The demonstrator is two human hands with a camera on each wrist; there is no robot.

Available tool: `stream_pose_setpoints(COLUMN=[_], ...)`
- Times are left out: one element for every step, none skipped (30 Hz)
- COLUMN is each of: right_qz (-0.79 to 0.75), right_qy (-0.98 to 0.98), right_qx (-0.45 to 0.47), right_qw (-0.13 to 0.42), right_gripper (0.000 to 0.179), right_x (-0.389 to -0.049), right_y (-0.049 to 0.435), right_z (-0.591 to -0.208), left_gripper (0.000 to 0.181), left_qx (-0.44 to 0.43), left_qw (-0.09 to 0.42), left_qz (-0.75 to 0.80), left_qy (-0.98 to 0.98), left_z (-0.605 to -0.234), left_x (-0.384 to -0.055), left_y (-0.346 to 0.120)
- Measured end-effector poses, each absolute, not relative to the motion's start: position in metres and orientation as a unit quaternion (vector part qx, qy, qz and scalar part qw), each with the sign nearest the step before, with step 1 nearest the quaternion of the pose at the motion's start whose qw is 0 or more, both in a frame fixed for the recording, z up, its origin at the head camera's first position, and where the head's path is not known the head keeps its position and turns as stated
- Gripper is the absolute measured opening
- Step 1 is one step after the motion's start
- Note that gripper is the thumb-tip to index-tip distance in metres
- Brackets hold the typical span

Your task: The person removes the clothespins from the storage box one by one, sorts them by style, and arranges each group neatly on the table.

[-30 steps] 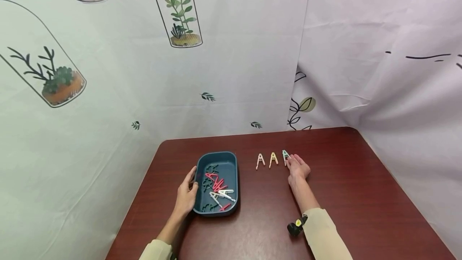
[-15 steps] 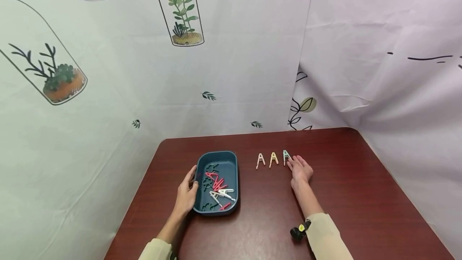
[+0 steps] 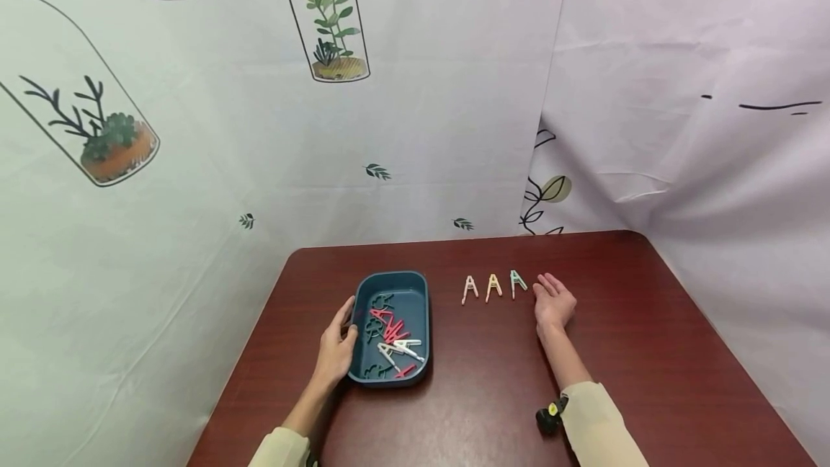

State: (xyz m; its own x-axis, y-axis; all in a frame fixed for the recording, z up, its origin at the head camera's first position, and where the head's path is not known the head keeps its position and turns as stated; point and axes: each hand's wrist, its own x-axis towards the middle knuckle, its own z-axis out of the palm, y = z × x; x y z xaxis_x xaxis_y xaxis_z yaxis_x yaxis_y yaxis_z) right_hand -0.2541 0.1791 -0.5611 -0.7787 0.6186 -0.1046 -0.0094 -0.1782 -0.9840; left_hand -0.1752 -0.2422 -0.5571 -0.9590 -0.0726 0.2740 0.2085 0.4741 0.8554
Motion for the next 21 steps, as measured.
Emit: stream_pose_setpoints(right_qz=[0.702,0.677,0.652,0.627,0.607,0.589,0.576,0.563,0.554,0.548,0.545,0.541,0.539,0.534,0.531,0.528,0.525,0.521,0.518,0.516,0.515], right_qy=[-0.631,-0.660,-0.687,-0.714,-0.734,-0.750,-0.762,-0.774,-0.781,-0.786,-0.787,-0.788,-0.789,-0.792,-0.792,-0.794,-0.796,-0.798,-0.800,-0.802,-0.802], right_qx=[-0.247,-0.240,-0.230,-0.217,-0.204,-0.192,-0.179,-0.167,-0.157,-0.150,-0.147,-0.144,-0.143,-0.144,-0.145,-0.148,-0.151,-0.154,-0.158,-0.161,-0.164], right_qw=[0.219,0.221,0.223,0.225,0.227,0.230,0.233,0.237,0.241,0.245,0.250,0.254,0.258,0.260,0.263,0.263,0.261,0.260,0.258,0.256,0.255], right_gripper=[0.044,0.044,0.044,0.044,0.044,0.044,0.044,0.043,0.042,0.041,0.039,0.037,0.035,0.034,0.032,0.030,0.028,0.027,0.026,0.025,0.024], right_x=[-0.255,-0.255,-0.256,-0.257,-0.257,-0.258,-0.258,-0.258,-0.259,-0.259,-0.259,-0.259,-0.259,-0.259,-0.259,-0.259,-0.259,-0.259,-0.258,-0.258,-0.258], right_y=[0.181,0.182,0.184,0.185,0.186,0.187,0.187,0.187,0.186,0.185,0.184,0.183,0.181,0.180,0.179,0.178,0.177,0.177,0.176,0.176,0.176], right_z=[-0.562,-0.564,-0.565,-0.567,-0.568,-0.570,-0.572,-0.574,-0.575,-0.577,-0.578,-0.579,-0.580,-0.580,-0.580,-0.580,-0.580,-0.579,-0.579,-0.579,-0.579], left_gripper=[0.063,0.063,0.063,0.062,0.063,0.063,0.063,0.063,0.063,0.063,0.063,0.063,0.064,0.063,0.063,0.063,0.063,0.063,0.063,0.063,0.064], left_qx=[-0.040,-0.041,-0.042,-0.043,-0.041,-0.041,-0.039,-0.038,-0.037,-0.036,-0.035,-0.034,-0.034,-0.035,-0.035,-0.036,-0.036,-0.035,-0.035,-0.034,-0.032], left_qw=[0.136,0.136,0.136,0.137,0.137,0.137,0.136,0.135,0.134,0.133,0.132,0.132,0.131,0.132,0.132,0.132,0.131,0.130,0.129,0.128,0.128], left_qz=[-0.513,-0.514,-0.515,-0.515,-0.516,-0.514,-0.514,-0.513,-0.513,-0.514,-0.513,-0.513,-0.513,-0.513,-0.513,-0.512,-0.512,-0.512,-0.512,-0.512,-0.512], left_qy=[-0.846,-0.846,-0.845,-0.845,-0.845,-0.846,-0.846,-0.847,-0.847,-0.847,-0.847,-0.848,-0.847,-0.848,-0.848,-0.848,-0.848,-0.849,-0.849,-0.849,-0.849], left_z=[-0.557,-0.557,-0.556,-0.556,-0.556,-0.556,-0.556,-0.556,-0.556,-0.556,-0.556,-0.556,-0.557,-0.557,-0.557,-0.557,-0.557,-0.557,-0.558,-0.557,-0.558], left_x=[-0.175,-0.176,-0.176,-0.176,-0.176,-0.176,-0.176,-0.176,-0.176,-0.176,-0.176,-0.177,-0.177,-0.176,-0.176,-0.176,-0.176,-0.176,-0.176,-0.176,-0.176], left_y=[-0.242,-0.242,-0.242,-0.242,-0.242,-0.242,-0.242,-0.242,-0.242,-0.243,-0.243,-0.243,-0.243,-0.243,-0.243,-0.242,-0.243,-0.243,-0.243,-0.242,-0.243])
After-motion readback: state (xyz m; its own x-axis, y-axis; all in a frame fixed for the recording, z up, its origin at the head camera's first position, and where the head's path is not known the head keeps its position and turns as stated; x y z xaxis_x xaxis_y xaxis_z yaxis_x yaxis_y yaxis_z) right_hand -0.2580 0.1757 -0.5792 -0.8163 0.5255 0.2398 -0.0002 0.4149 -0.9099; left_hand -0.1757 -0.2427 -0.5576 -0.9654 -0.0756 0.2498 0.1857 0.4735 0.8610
